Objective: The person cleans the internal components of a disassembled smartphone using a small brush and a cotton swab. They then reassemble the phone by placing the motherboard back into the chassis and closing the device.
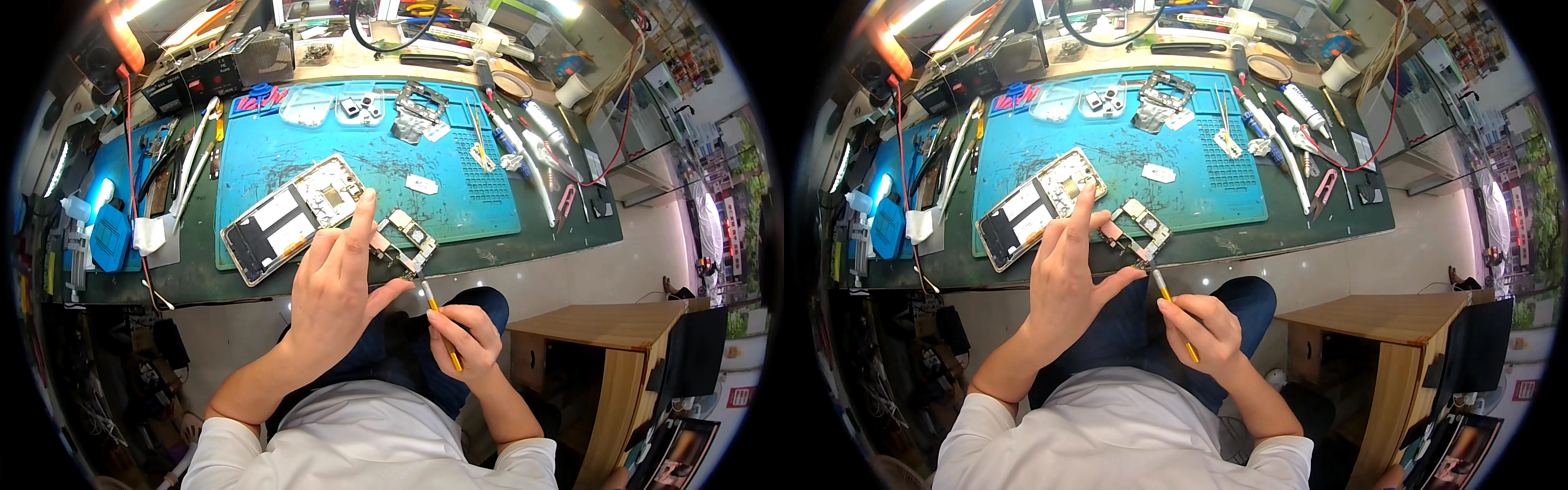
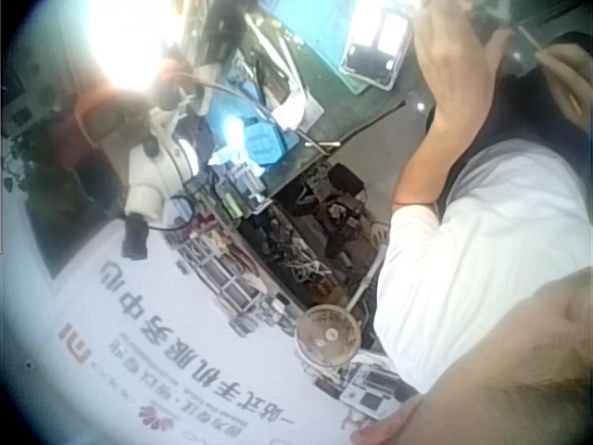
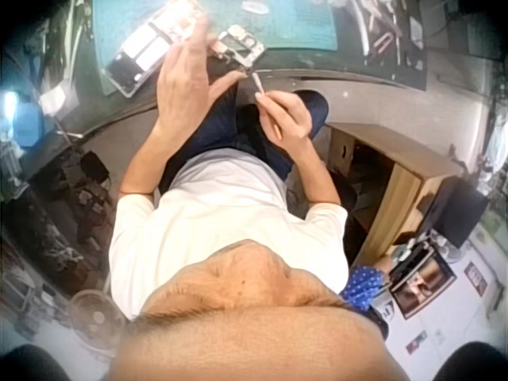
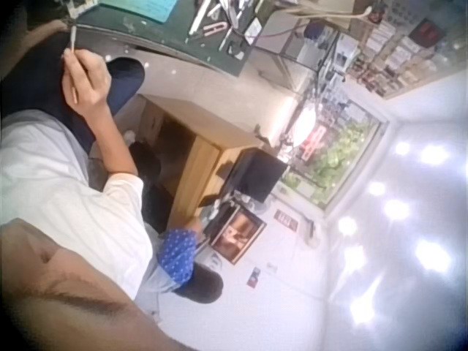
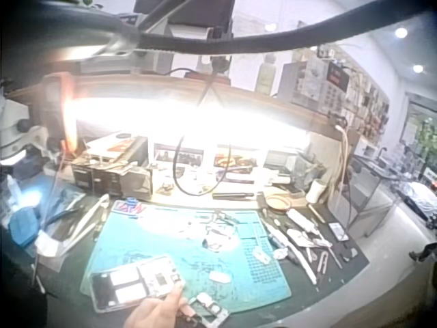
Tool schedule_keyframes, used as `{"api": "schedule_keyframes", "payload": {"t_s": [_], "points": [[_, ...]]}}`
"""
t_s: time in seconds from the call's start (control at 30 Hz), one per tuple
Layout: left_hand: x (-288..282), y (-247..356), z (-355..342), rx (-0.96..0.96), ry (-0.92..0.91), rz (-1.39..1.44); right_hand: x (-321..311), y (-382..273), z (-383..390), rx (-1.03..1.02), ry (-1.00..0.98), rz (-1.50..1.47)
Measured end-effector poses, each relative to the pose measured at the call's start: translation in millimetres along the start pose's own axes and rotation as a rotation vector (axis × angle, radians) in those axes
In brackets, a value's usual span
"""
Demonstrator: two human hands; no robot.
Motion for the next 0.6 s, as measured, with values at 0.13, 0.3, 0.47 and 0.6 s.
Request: {"api": "schedule_keyframes", "payload": {"t_s": [0.13,0.3,0.47,0.6], "points": [[-0.1,0.7,-0.2,-0.009,-0.008,-0.009,-5.4,1.6,-4.8,0.000,-0.020,-0.061],[-0.7,2.0,-0.3,-0.009,-0.015,-0.010,-19.7,4.5,-5.6,-0.017,-0.007,-0.174],[1.8,-1.2,2.2,-0.064,-0.053,0.009,-37.2,21.0,0.4,0.085,0.065,-0.255],[1.0,-5.6,2.6,-0.079,-0.065,0.090,-46.5,44.2,-2.8,0.163,0.179,-0.373]]}}
Point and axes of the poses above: each hand's wrist, its own z-axis away from the middle knuckle, its own x-axis out of the palm, y = z × x, the point moved 10 cm from there along -z, towards the middle knuckle, and after that the axes turned 11 degrees about -y, right-handed, at the moved point
